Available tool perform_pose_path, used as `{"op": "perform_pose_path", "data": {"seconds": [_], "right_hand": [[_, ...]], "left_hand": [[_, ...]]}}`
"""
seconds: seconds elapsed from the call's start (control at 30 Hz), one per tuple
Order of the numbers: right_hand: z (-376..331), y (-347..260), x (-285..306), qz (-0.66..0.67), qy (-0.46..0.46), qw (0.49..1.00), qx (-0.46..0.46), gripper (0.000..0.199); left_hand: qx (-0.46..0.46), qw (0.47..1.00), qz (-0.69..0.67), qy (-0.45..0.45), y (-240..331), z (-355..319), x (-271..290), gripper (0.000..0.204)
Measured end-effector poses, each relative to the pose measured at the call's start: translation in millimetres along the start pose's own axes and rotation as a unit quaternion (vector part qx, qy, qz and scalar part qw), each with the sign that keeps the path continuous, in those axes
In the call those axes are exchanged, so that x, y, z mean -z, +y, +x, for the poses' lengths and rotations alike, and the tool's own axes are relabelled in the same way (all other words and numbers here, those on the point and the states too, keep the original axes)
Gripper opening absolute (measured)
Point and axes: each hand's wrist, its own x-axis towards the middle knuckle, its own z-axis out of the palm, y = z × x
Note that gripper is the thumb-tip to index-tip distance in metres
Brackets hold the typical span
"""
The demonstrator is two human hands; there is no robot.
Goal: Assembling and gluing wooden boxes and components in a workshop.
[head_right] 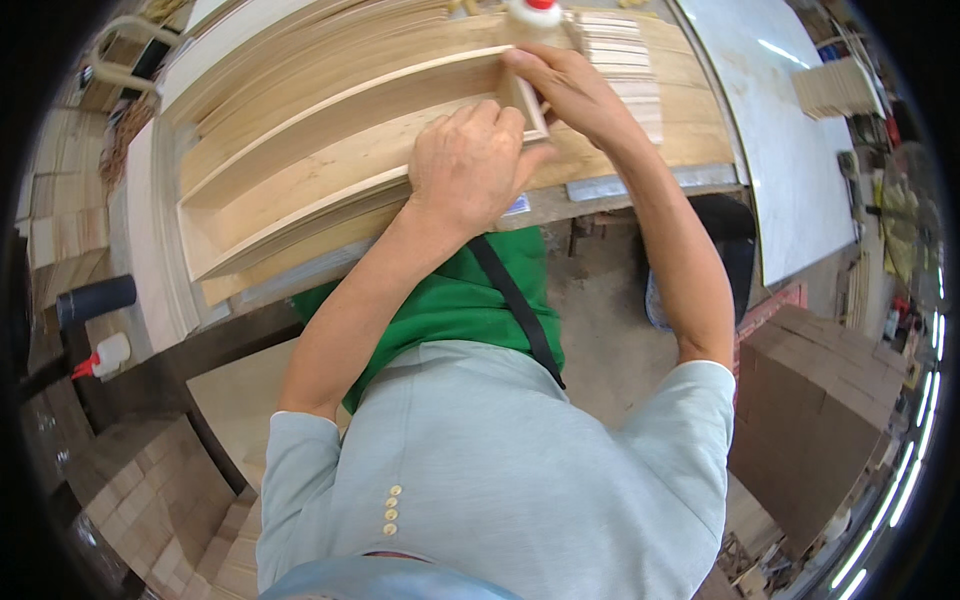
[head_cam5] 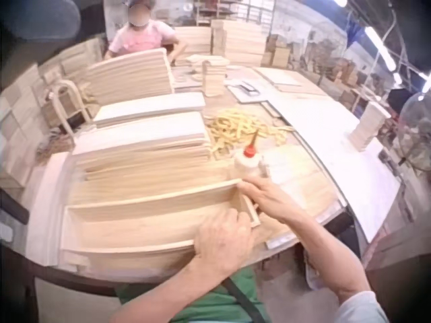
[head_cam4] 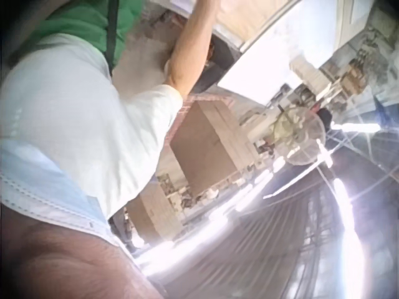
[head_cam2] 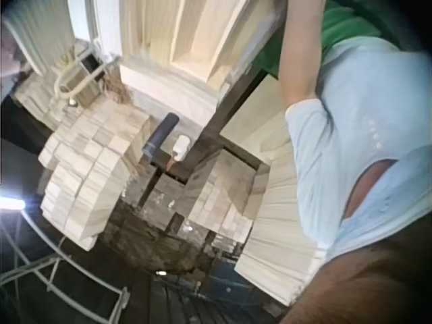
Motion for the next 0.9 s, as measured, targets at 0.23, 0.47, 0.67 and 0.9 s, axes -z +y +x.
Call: {"op": "perform_pose_path", "data": {"seconds": [0.23, 0.47, 0.67, 0.9], "right_hand": [[-26, -16, 17, -0.244, 0.025, 0.928, 0.281, 0.076], [-11, -48, -6, -0.378, -0.139, 0.871, 0.283, 0.105], [-20, -62, 1, -0.354, -0.112, 0.883, 0.286, 0.106], [-13, -46, -4, -0.326, -0.127, 0.905, 0.243, 0.105]], "left_hand": [[0.067, 0.986, 0.076, -0.133, -105, -63, 162, 0.108], [0.210, 0.945, -0.024, -0.249, -180, -101, 210, 0.116], [0.196, 0.957, 0.006, -0.212, -172, -98, 223, 0.109], [0.186, 0.962, -0.038, -0.195, -181, -102, 194, 0.109]]}}
